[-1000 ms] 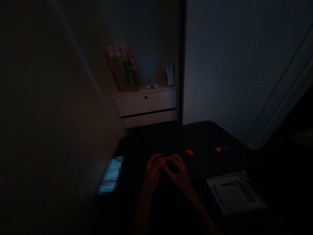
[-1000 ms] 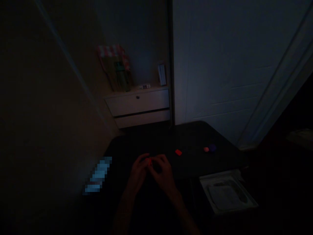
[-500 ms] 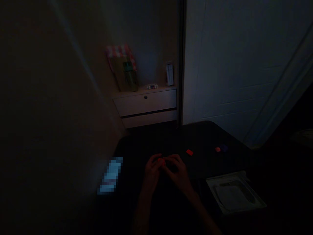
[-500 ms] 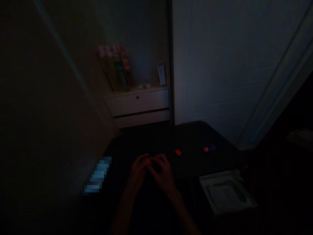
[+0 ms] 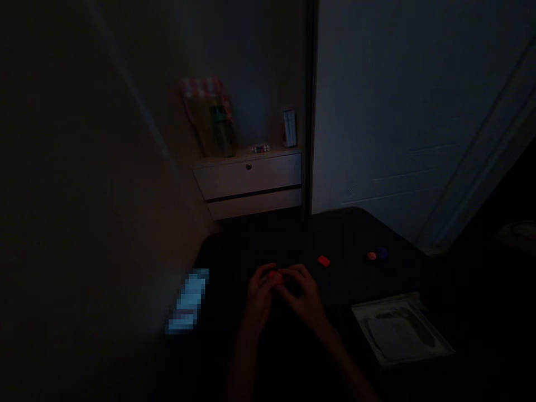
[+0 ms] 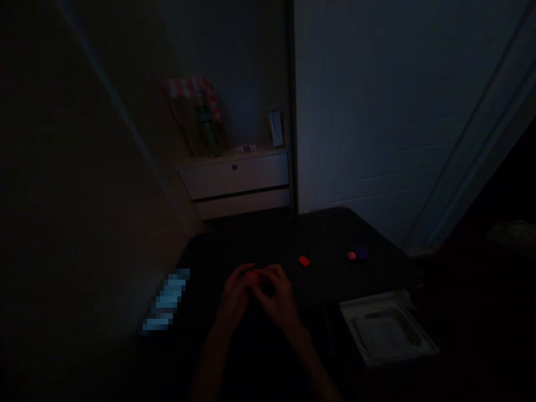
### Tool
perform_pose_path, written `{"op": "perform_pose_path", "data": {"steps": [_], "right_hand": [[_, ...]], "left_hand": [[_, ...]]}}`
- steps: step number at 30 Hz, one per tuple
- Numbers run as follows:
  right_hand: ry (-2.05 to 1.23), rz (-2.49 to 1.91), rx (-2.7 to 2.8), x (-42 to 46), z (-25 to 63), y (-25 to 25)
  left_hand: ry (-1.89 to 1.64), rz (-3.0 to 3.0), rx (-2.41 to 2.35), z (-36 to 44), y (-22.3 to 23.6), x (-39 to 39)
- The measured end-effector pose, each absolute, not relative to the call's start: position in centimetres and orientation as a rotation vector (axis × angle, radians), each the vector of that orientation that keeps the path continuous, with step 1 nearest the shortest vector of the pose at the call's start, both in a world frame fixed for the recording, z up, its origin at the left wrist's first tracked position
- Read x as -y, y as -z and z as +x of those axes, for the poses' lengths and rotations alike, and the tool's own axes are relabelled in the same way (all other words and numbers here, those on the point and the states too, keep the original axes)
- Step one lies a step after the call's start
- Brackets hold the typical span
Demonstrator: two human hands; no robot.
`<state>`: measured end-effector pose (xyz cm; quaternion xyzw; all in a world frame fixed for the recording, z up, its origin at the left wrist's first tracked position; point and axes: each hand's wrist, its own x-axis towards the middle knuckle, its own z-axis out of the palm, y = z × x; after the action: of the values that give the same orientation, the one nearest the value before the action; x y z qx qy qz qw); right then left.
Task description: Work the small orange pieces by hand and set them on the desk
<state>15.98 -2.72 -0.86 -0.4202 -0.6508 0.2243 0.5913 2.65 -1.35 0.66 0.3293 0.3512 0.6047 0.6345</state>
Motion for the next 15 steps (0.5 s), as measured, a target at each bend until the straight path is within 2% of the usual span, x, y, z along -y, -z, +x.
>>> {"op": "perform_pose_path", "data": {"steps": [15], "right_hand": [[-0.569,-0.964,1.544,2.75,16.02,0.77]], "left_hand": [[-1.408,0.749,-0.801,2.59,-0.50,1.21]]}}
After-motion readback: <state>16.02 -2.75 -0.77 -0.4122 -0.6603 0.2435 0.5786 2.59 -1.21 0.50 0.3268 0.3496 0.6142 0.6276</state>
